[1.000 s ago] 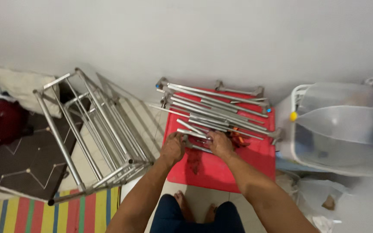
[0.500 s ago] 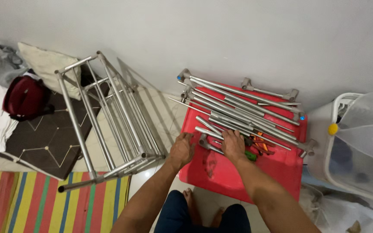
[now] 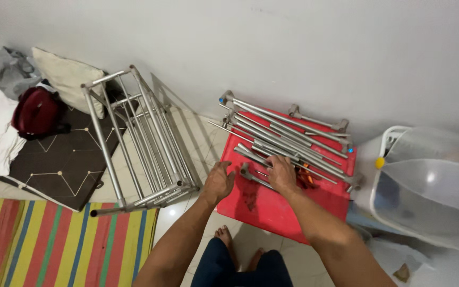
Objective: The person assembles a metal storage shelf by inserting vertical poles into the frame and securing them with a hammer. They handle multiple metal poles and a partially assembled frame, using a hammer to tap the poles into place.
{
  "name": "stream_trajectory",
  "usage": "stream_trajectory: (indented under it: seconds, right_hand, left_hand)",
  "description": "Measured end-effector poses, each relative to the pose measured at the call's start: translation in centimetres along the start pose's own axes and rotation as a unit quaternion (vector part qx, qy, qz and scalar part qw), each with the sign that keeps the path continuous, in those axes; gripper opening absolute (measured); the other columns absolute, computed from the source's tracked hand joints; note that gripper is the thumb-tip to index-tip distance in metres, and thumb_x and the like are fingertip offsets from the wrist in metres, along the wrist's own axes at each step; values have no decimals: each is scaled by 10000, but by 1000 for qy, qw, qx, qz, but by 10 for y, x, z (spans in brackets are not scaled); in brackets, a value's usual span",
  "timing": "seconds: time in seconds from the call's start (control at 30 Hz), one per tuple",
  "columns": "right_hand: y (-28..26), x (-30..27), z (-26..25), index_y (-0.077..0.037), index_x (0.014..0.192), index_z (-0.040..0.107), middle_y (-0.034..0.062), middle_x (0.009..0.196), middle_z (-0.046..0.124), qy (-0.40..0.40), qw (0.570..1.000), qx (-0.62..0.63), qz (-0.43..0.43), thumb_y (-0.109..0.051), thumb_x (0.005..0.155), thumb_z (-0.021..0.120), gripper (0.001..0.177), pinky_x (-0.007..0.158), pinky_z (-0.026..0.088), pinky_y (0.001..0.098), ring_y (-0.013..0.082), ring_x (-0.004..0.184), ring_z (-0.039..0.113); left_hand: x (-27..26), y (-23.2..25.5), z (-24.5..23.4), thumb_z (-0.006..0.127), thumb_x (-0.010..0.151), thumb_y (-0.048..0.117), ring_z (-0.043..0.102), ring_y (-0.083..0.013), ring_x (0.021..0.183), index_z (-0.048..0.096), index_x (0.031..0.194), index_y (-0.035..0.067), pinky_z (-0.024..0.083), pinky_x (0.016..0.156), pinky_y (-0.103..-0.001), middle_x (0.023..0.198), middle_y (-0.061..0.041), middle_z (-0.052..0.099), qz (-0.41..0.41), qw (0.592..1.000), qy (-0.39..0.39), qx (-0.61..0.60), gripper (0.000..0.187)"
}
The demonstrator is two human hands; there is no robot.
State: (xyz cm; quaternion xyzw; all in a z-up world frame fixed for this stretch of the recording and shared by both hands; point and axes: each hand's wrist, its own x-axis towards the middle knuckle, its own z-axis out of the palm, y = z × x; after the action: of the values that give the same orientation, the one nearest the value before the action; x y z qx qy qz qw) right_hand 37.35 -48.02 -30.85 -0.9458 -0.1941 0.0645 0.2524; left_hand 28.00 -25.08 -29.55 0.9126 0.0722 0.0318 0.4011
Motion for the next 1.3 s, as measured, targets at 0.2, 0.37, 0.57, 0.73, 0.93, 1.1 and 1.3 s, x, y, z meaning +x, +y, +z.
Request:
stream_trajectory:
  seconds: [0.2,0.37,0.57,0.73,0.93,1.1,1.3]
  right_hand:
    - [-60,-2,-55,-93,1160,655,125,1188,649,-49,992,92,-72,-70,859,682,303,1039,433,463,359,1194,549]
    - [-98,0,-81,-84,1149,666,129,1150,676,-48,978,145,-141,-41,851,670,301,1019,480,445,332,1143,610]
    - [-118,8,-95,-78,1178,660,72,1063,710,-75,964,230,-109,-153,871,759,331,867,575,341,210,976,705]
    - [-143,11,-111,-43,1125,673,11,998,734,-114,909,390,-95,-104,823,821,342,821,570,276,120,926,688]
    - [-193,-8,-153,-22,1150,664,32,904,714,-147,818,548,-93,-121,826,837,380,713,568,277,109,773,680]
    - [-228,-36,-181,-37,1207,666,24,872,692,-202,828,502,-145,-193,907,772,354,691,554,268,100,747,655]
    - [-252,-49,-183,-43,1220,658,19,818,689,-252,845,431,-191,-212,946,724,329,691,550,269,88,742,647]
  left_hand:
    - [4,51,-41,711,936,326,713,-220,904,558,1326,-22,583,789,-371,1086,-167,721,-59,965,117,-229,545]
    - [-12,86,-89,695,973,260,692,-144,840,683,1218,-8,569,757,-298,989,-100,738,-47,937,146,-315,363]
    - [-28,103,-139,686,979,238,721,-172,850,612,1251,14,609,715,-285,999,-93,721,-140,864,193,-443,360]
    - [-44,95,-157,640,993,238,743,-217,857,551,1328,24,642,730,-323,1022,-111,686,-141,800,257,-523,407]
    - [-77,86,-148,597,1023,268,749,-233,811,521,1312,48,634,707,-332,1020,-134,698,-208,699,303,-613,370]
    - [-103,85,-145,497,1059,346,736,-193,786,569,1291,69,607,642,-304,1022,-96,722,-252,719,298,-575,368]
    - [-123,88,-152,466,1063,358,689,-178,694,603,1245,64,568,576,-294,939,-84,721,-255,708,310,-581,372]
